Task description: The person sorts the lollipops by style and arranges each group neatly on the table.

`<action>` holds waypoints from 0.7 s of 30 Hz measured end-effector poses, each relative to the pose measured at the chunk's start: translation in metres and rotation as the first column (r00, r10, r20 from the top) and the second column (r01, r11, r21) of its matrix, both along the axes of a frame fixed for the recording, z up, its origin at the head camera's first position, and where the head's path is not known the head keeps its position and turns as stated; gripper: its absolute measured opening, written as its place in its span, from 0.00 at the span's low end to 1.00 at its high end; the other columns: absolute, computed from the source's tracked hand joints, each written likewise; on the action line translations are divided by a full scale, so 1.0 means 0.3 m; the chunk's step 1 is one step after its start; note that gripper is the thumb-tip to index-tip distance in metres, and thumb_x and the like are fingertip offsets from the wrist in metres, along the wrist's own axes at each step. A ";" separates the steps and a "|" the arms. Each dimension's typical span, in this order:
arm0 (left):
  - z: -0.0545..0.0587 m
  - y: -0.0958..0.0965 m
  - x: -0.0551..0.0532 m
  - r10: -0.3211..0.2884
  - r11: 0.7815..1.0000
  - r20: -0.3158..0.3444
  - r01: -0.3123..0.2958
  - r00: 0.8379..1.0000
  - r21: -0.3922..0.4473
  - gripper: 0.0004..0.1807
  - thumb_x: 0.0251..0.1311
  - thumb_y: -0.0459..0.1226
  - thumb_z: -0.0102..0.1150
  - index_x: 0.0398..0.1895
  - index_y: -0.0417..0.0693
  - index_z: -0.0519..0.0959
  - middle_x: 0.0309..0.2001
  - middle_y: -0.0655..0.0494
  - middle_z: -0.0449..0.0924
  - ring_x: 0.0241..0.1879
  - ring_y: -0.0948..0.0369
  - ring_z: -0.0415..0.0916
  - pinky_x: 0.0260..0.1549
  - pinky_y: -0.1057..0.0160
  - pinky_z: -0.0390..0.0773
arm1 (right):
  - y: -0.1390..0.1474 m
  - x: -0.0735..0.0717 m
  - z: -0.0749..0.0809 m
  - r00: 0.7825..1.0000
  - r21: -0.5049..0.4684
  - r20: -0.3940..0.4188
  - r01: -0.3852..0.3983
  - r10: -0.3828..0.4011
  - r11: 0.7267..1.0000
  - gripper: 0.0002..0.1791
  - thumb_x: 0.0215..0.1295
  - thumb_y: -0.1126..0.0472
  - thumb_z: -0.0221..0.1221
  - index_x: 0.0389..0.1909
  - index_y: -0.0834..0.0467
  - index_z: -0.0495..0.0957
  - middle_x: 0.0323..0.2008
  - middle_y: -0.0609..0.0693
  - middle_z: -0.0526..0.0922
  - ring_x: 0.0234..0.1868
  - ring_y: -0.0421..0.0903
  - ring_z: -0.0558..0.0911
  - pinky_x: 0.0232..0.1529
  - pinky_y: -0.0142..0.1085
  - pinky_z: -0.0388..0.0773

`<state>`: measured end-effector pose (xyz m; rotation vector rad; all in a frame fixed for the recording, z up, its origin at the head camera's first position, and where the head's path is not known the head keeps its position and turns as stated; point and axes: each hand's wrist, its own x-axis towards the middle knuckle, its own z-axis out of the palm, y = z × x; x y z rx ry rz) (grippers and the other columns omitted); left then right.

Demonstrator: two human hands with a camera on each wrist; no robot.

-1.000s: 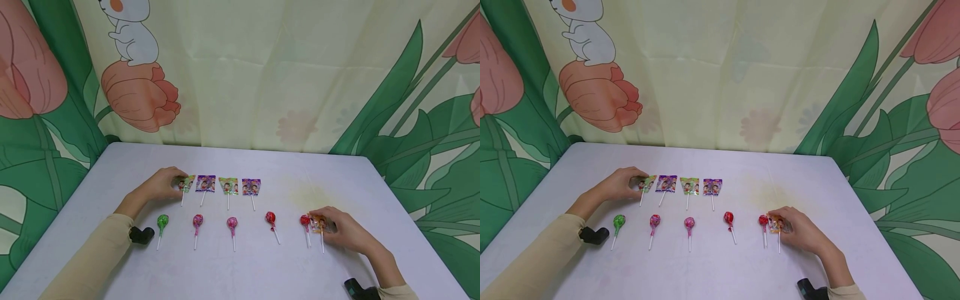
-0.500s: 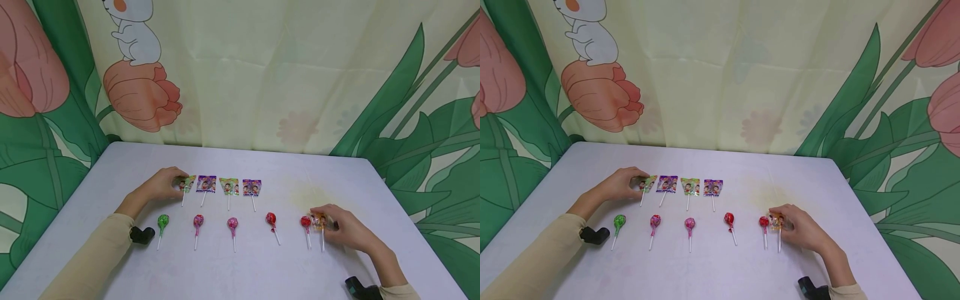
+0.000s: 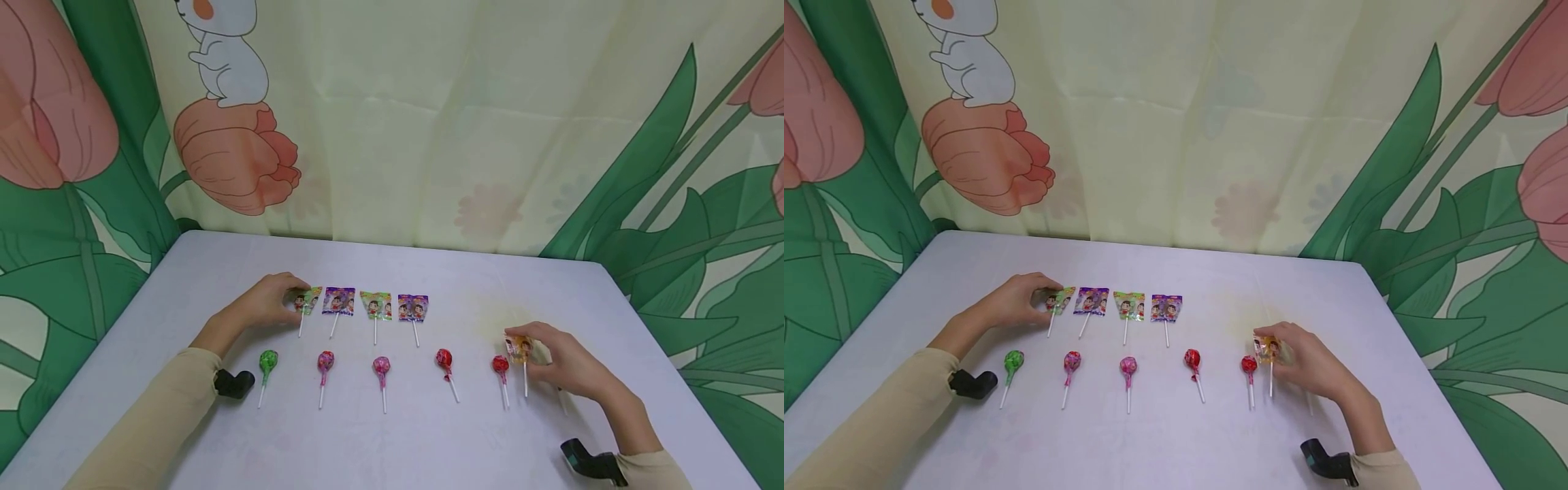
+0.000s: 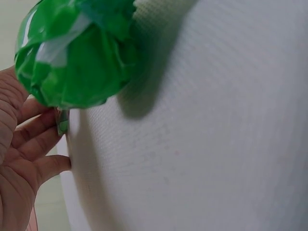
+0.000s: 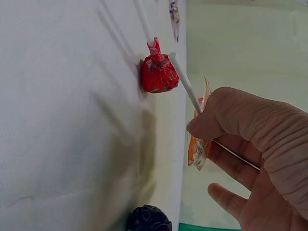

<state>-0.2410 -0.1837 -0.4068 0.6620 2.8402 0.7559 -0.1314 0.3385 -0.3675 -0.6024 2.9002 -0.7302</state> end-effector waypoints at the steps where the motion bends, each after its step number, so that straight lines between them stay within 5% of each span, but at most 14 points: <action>1: -0.001 0.000 0.000 0.001 1.000 0.000 -0.001 1.000 0.000 0.34 0.48 0.37 0.78 0.60 0.35 0.79 0.52 0.45 0.81 0.53 0.49 0.76 0.61 0.44 0.75 | -0.004 -0.003 0.002 1.000 -0.001 0.000 0.000 0.000 1.000 0.35 0.54 0.73 0.71 0.66 0.59 0.76 0.61 0.58 0.79 0.62 0.61 0.76 0.56 0.60 0.79; 21: -0.003 0.004 0.001 0.012 1.000 -0.002 -0.012 1.000 0.001 0.34 0.47 0.38 0.77 0.60 0.35 0.79 0.52 0.45 0.81 0.54 0.48 0.76 0.62 0.43 0.75 | -0.085 -0.075 0.010 0.999 -0.017 0.019 -0.025 0.025 1.000 0.34 0.56 0.70 0.71 0.66 0.58 0.76 0.63 0.59 0.78 0.64 0.63 0.74 0.59 0.64 0.76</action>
